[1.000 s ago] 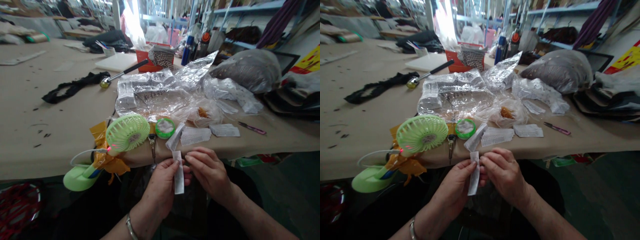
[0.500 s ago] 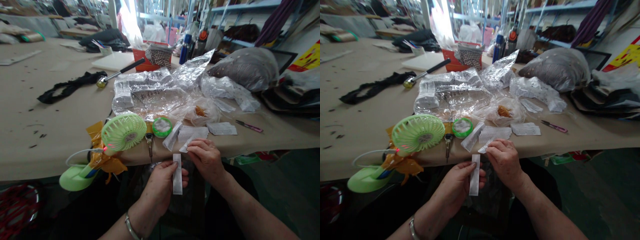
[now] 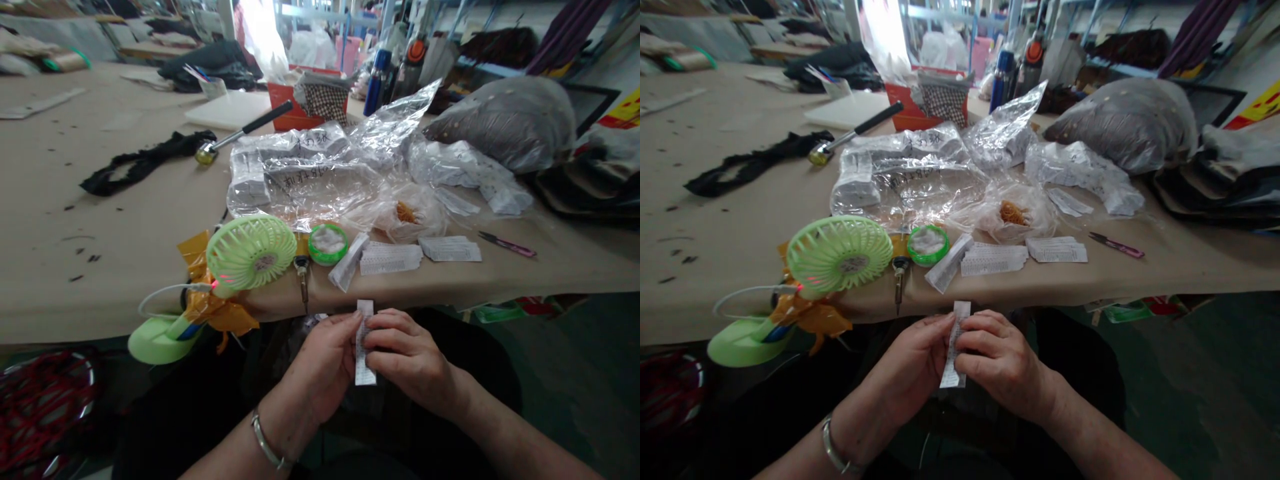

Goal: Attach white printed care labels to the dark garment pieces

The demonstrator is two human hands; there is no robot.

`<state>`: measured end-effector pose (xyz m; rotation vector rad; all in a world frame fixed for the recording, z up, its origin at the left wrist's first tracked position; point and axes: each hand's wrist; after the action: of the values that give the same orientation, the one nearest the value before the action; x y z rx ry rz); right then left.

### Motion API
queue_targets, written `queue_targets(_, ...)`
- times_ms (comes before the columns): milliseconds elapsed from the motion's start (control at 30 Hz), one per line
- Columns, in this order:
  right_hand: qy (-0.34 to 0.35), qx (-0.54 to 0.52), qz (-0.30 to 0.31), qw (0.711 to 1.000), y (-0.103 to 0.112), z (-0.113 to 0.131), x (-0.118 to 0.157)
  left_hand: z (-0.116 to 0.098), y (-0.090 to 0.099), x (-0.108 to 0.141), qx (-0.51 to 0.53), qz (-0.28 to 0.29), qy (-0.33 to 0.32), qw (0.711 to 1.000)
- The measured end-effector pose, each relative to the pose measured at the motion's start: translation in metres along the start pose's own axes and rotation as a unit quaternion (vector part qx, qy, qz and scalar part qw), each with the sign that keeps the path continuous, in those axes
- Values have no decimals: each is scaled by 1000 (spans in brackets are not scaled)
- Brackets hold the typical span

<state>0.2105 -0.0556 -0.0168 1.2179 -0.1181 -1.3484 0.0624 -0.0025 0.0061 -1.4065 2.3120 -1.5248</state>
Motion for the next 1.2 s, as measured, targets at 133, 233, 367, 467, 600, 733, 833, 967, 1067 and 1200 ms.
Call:
queue_targets(133, -3, 3, 1, 1000, 2, 1, 1, 4, 1, -1, -24, 2, 5, 1000)
queue_targets(233, -14, 3, 13, 1000, 3, 1, 3, 7, -2, -1, -30, -22, -1, 999)
queue_targets(367, -22, 23, 16, 999, 4, -2, 5, 10, -6, -2, -37, -38, -2, 999)
queue_targets(467, -16, 34, 15, 999, 6, -3, 6, 15, -6, -6, -32, -63, -6, 998)
queue_targets(600, -17, 44, 40, 998, 10, -4, 5, 19, -8, -7, -34, -66, -2, 997)
queue_targets(733, -21, 41, 17, 999, 14, -4, 6, 17, -13, -3, -43, -31, 16, 998)
queue_targets(833, -21, 34, 3, 999, 14, -3, 8, 17, -13, -1, -38, -22, 17, 999)
queue_targets(967, -17, 16, -7, 1000, 11, 0, 11, 19, -10, -1, -16, -27, 4, 1000)
queue_targets(1067, -14, 13, -3, 1000, 10, 1, 12, 22, -8, 0, -10, -35, 1, 999)
queue_targets(1200, -13, 0, 3, 1000, 13, 1, 14, 24, -6, 1, -18, -44, -4, 999)
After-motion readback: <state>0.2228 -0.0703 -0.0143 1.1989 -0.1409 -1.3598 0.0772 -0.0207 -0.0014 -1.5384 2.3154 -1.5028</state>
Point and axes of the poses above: each hand's wrist, its own x-axis away from the middle knuckle, its own y-axis out of the back of the hand, z = x × y, and after that the axes turned 8 degrees about -y, right-handed
